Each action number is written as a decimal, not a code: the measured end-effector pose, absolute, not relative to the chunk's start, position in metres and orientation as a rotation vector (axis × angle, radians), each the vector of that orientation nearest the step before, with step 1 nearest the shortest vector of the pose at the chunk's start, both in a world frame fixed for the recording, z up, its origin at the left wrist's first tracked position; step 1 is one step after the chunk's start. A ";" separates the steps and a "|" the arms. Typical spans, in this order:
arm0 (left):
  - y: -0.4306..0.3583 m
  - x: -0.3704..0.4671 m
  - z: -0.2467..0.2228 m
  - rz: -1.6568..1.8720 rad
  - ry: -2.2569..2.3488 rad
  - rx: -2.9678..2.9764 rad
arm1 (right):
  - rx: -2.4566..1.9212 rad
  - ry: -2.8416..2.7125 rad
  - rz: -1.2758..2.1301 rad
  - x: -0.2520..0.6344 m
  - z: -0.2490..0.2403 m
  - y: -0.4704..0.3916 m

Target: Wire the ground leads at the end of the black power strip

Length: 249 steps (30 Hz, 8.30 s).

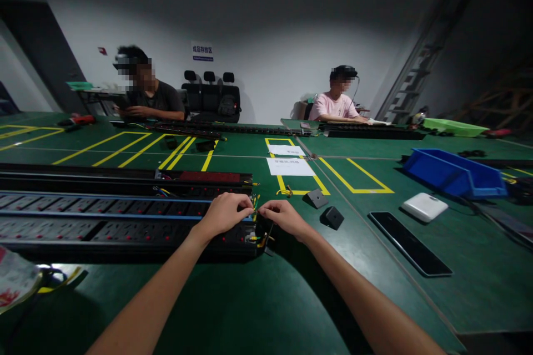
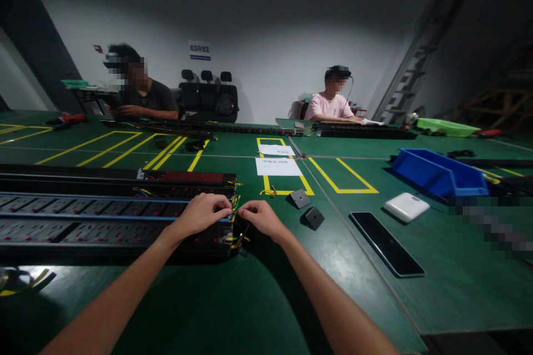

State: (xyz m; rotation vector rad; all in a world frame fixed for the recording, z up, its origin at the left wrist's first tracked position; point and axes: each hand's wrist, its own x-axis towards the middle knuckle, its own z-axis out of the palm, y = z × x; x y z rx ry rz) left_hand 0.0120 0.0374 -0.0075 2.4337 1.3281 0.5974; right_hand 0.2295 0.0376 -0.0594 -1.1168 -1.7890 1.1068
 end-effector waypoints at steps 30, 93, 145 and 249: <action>0.038 0.011 -0.007 0.520 1.294 2.596 | -1.132 -1.766 1.134 0.231 -0.059 0.038; 0.039 0.009 -0.009 0.568 1.247 2.569 | -1.155 -1.778 1.129 0.231 -0.059 0.038; 0.039 0.009 -0.011 0.585 1.242 2.535 | -1.115 -1.715 1.168 0.231 -0.063 0.044; 0.033 0.011 -0.008 0.620 1.189 2.566 | -1.239 -1.638 1.207 0.231 -0.062 0.040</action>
